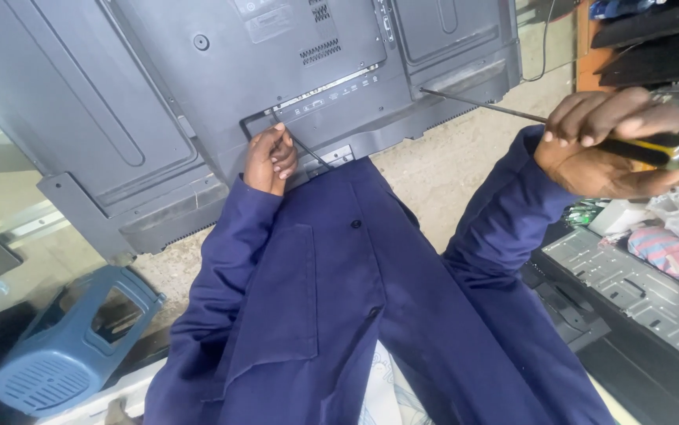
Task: Removing screws from the back panel of a television using a manual screwdriver in a workshop environment.
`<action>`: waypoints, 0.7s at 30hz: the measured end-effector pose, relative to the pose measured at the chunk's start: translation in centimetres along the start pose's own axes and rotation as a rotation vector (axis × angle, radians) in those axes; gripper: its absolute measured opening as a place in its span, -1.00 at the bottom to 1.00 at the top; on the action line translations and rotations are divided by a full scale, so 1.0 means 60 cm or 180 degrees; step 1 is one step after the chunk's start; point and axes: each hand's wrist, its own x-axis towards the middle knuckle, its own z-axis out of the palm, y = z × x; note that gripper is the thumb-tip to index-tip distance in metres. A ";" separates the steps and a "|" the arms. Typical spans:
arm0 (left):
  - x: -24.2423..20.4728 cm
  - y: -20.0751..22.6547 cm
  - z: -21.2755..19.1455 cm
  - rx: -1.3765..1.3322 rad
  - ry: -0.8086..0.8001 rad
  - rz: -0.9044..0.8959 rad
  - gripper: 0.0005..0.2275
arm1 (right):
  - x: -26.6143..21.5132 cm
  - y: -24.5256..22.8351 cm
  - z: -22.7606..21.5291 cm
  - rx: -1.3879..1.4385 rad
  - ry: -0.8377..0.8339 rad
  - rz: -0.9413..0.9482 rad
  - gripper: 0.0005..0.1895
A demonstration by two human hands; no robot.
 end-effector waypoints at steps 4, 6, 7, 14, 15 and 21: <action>-0.003 -0.001 -0.004 -0.0015 -0.0007 0.0042 -0.75 | 0.018 0.008 0.031 -0.0283 0.0146 -0.0431 -0.58; -0.002 -0.005 -0.009 -0.0108 -0.0024 0.0040 -0.74 | 0.021 0.006 0.041 -0.2138 0.0681 -0.1349 -0.77; -0.002 -0.005 -0.010 -0.0108 -0.0022 0.0049 -0.74 | 0.001 0.010 0.028 -0.2129 0.0679 -0.1353 -0.77; -0.005 -0.004 0.004 -0.0042 -0.0009 0.0025 -0.75 | -0.012 -0.013 -0.010 -0.0535 0.0464 -0.0099 -0.65; -0.004 -0.005 0.003 -0.0043 -0.0004 0.0017 -0.74 | 0.022 -0.019 0.014 -0.0255 -0.0065 -0.0110 -0.51; -0.001 -0.010 -0.008 -0.0118 -0.0037 0.0030 -0.75 | 0.031 -0.007 0.082 -0.2677 0.1571 -0.1645 -0.86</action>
